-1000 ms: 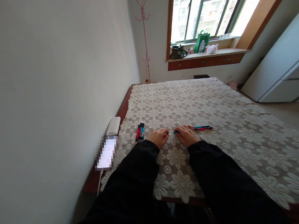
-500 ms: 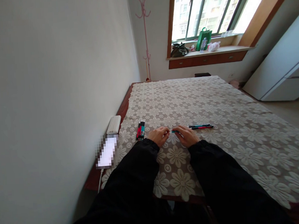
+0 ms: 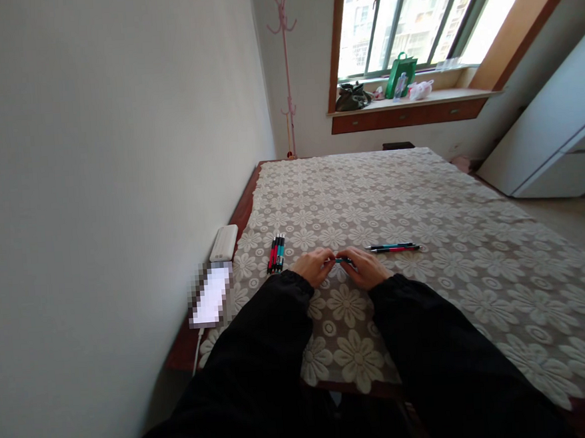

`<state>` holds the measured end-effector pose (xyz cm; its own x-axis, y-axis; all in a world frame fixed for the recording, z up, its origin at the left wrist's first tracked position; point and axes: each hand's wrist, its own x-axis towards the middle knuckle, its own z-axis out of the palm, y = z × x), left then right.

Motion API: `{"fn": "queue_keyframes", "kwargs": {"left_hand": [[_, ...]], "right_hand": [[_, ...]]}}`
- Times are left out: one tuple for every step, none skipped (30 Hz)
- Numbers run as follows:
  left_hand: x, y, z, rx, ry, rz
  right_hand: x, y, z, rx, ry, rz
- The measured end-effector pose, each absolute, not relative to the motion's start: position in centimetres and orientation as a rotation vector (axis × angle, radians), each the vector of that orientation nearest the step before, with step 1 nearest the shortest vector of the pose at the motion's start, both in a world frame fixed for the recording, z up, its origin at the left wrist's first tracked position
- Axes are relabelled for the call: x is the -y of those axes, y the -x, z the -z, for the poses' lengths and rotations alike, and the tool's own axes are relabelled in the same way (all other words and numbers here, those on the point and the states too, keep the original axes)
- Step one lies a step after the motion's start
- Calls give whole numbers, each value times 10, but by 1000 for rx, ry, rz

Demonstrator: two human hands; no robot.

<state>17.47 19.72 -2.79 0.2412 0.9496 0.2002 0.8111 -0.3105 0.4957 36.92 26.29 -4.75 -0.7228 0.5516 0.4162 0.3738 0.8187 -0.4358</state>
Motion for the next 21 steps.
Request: {"fn": "queue_keyframes", "kwargs": {"left_hand": [[-198, -175, 29, -1625, -2222, -679], [-198, -176, 30, -1615, -2209, -686], [-198, -177, 30, -1601, -2191, -705], [-197, -178, 31, -1580, -2171, -733], [-196, -179, 32, -1552, -2152, -771], [-196, -180, 33, -1515, -2137, -811], [-195, -181, 34, -1473, -2127, -850], [-194, -182, 35, -1431, -2120, -884], [-193, -183, 36, -1391, -2116, -914], [-193, -184, 38, -1355, -2113, -946], [-193, -185, 40, -1324, -2107, -984], [-193, -186, 42, -1298, -2096, -1027], [-194, -187, 45, -1278, -2078, -1072], [-194, -187, 48, -1264, -2055, -1114], [-195, -188, 50, -1253, -2027, -1147], [-196, -188, 53, -1246, -2000, -1172], [-196, -188, 54, -1237, -1982, -1189], [-197, -188, 55, -1222, -1980, -1198], [-197, -188, 55, -1200, -1994, -1199], [-198, -188, 54, -1173, -2023, -1195], [-198, -188, 53, -1146, -2058, -1186]], "right_hand": [[-263, -369, 48, 2463, 686, -435], [-263, -369, 48, 2468, 689, -434], [-263, -369, 48, 2476, 688, -434], [-262, -368, 48, 2485, 682, -437], [-262, -368, 48, 2493, 671, -440], [-261, -367, 48, 2503, 656, -442], [-259, -366, 48, 2514, 641, -441], [-258, -365, 48, 2528, 629, -437], [-257, -364, 47, 2544, 624, -429], [-256, -364, 46, 2560, 627, -415], [-255, -363, 46, 2578, 638, -396], [-254, -363, 44, 2598, 657, -369], [-252, -362, 43, 2620, 680, -336], [-251, -362, 42, 2641, 704, -296], [-250, -361, 40, 2665, 720, -255], [-249, -361, 38, 2690, 731, -210], [-248, -360, 37, 2712, 738, -165], [-247, -359, 35, 2730, 743, -123], [-246, -358, 34, 2748, 746, -84], [-245, -358, 33, 2764, 751, -49], [-244, -357, 32, 2775, 761, -19]]}}
